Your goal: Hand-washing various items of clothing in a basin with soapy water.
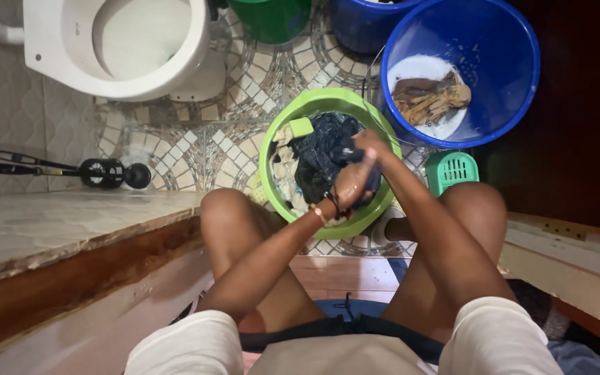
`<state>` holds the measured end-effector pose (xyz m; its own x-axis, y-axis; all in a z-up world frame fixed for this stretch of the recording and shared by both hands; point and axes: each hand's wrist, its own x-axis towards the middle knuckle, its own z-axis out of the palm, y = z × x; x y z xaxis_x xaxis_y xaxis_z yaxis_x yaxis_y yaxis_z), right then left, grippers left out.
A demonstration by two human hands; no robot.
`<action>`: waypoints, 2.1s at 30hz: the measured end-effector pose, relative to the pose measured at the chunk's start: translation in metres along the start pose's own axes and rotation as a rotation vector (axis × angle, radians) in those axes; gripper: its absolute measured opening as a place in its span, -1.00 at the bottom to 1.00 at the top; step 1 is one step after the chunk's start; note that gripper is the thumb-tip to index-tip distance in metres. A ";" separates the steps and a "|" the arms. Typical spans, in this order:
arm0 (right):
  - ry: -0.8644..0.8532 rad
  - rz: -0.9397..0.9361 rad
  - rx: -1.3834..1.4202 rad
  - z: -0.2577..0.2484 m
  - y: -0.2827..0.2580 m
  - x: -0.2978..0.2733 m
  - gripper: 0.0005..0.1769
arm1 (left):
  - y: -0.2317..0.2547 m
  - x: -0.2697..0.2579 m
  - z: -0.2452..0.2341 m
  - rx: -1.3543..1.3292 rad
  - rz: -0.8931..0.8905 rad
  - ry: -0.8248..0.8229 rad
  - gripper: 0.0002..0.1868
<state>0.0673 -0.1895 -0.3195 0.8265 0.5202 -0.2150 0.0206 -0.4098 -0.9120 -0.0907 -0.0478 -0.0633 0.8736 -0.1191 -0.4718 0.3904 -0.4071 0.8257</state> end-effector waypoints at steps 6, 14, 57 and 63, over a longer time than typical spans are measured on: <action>0.329 0.235 -0.079 -0.008 -0.183 -0.042 -0.71 | -0.063 0.059 0.020 -1.496 -0.194 -0.054 -0.26; 0.200 -0.064 -0.228 0.017 -0.361 -0.147 -0.72 | -0.102 0.107 -0.036 -1.521 -0.223 -0.294 -0.40; -0.048 -0.469 -0.601 0.002 -0.353 -0.133 -0.67 | -0.046 0.074 -0.121 0.188 0.136 0.155 -0.60; -0.073 -0.465 -0.423 -0.018 -0.355 -0.128 -0.63 | -0.004 0.053 -0.112 0.200 0.143 0.542 -0.70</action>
<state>-0.0358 -0.1245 0.0383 0.6372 0.7590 0.1340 0.6016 -0.3812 -0.7020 -0.0137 0.0489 -0.0571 0.9576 0.2731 -0.0916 0.2420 -0.5903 0.7700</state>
